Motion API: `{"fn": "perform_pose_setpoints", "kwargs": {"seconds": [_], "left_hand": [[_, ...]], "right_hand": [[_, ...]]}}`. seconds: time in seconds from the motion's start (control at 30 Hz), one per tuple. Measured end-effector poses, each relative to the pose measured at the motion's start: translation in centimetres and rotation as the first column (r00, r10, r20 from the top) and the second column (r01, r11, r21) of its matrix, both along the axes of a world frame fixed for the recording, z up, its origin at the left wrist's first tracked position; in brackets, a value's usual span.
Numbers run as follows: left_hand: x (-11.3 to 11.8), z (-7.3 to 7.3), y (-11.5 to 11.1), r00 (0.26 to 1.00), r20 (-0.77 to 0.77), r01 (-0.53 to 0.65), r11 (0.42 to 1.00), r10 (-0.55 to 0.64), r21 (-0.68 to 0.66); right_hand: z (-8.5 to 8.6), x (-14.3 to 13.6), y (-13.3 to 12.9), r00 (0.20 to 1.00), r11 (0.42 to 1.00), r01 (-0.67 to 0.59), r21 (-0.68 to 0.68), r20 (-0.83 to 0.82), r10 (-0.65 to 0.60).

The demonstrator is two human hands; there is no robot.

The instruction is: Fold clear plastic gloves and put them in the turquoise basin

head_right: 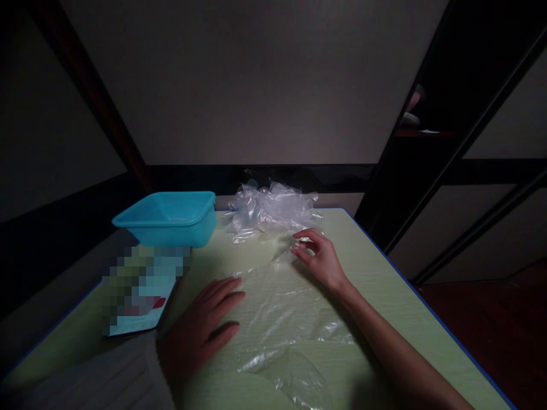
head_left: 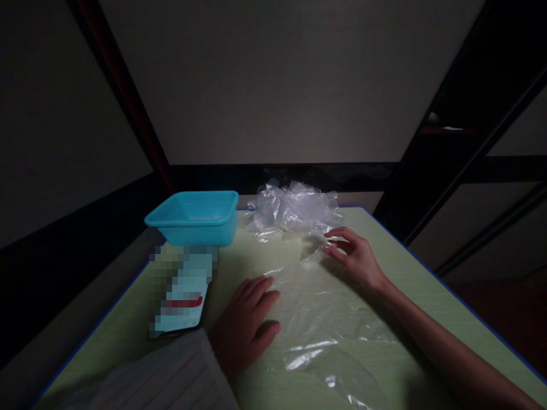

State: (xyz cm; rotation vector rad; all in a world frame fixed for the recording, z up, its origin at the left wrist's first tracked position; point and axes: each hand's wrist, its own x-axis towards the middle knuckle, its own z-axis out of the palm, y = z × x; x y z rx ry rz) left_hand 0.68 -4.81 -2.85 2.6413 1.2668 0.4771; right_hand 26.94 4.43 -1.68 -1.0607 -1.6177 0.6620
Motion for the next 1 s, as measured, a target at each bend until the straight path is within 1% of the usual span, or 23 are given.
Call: {"fn": "perform_pose_setpoints", "kwargs": {"seconds": [0.1, 0.2, 0.37, 0.47, 0.57, 0.67, 0.73, 0.83, 0.9, 0.93, 1.0], "left_hand": [[0.0, 0.0, 0.0, 1.0, -0.016, 0.001, 1.0, -0.001, -0.009], [0.1, 0.0, 0.1, 1.0, -0.022, -0.008, 1.0, 0.008, -0.009], [0.1, 0.0, 0.1, 1.0, -0.025, -0.002, 1.0, 0.002, 0.01], [0.0, -0.1, 0.1, 1.0, -0.023, 0.008, 1.0, -0.007, 0.019], [0.0, -0.1, 0.1, 1.0, -0.019, 0.009, 0.999, -0.009, 0.03], [0.1, -0.1, 0.1, 1.0, -0.005, 0.006, 0.999, -0.006, 0.041], [0.0, -0.1, 0.1, 1.0, 0.01, 0.006, 0.999, -0.006, 0.047], [0.0, -0.2, 0.1, 1.0, 0.03, 0.003, 0.998, -0.005, 0.056], [-0.1, -0.3, 0.1, 0.999, 0.045, 0.004, 0.998, -0.008, 0.069], [-0.1, -0.4, 0.1, 0.999, 0.053, 0.004, 0.997, -0.008, 0.078], [-0.1, -0.5, 0.1, 0.998, 0.063, -0.002, 0.996, -0.004, 0.093]], "right_hand": [[0.2, -0.3, -0.3, 0.995, 0.996, -0.019, -0.088, -0.099, 0.011], [0.7, -0.3, -0.4, 0.985, 0.991, -0.043, -0.127, -0.17, 0.021], [1.3, 0.0, -0.3, 0.977, 0.986, -0.063, -0.154, -0.21, 0.03], [1.6, 0.3, -0.4, 0.976, 0.976, -0.095, -0.194, -0.21, 0.053], [2.2, 0.9, -0.7, 0.977, 0.944, -0.193, -0.267, -0.139, 0.16], [2.5, 1.6, -1.0, 0.958, 0.901, -0.284, -0.328, -0.059, 0.281], [2.4, 1.8, -1.1, 0.954, 0.897, -0.294, -0.331, -0.039, 0.299], [1.9, 1.6, -1.1, 0.964, 0.934, -0.248, -0.258, 0.034, 0.265], [1.6, 1.3, -1.2, 0.95, 0.959, -0.23, -0.166, 0.173, 0.258], [1.5, 1.1, -1.3, 0.928, 0.962, -0.247, -0.119, 0.257, 0.27], [1.4, 0.6, -1.5, 0.853, 0.942, -0.33, -0.059, 0.409, 0.324]]}}
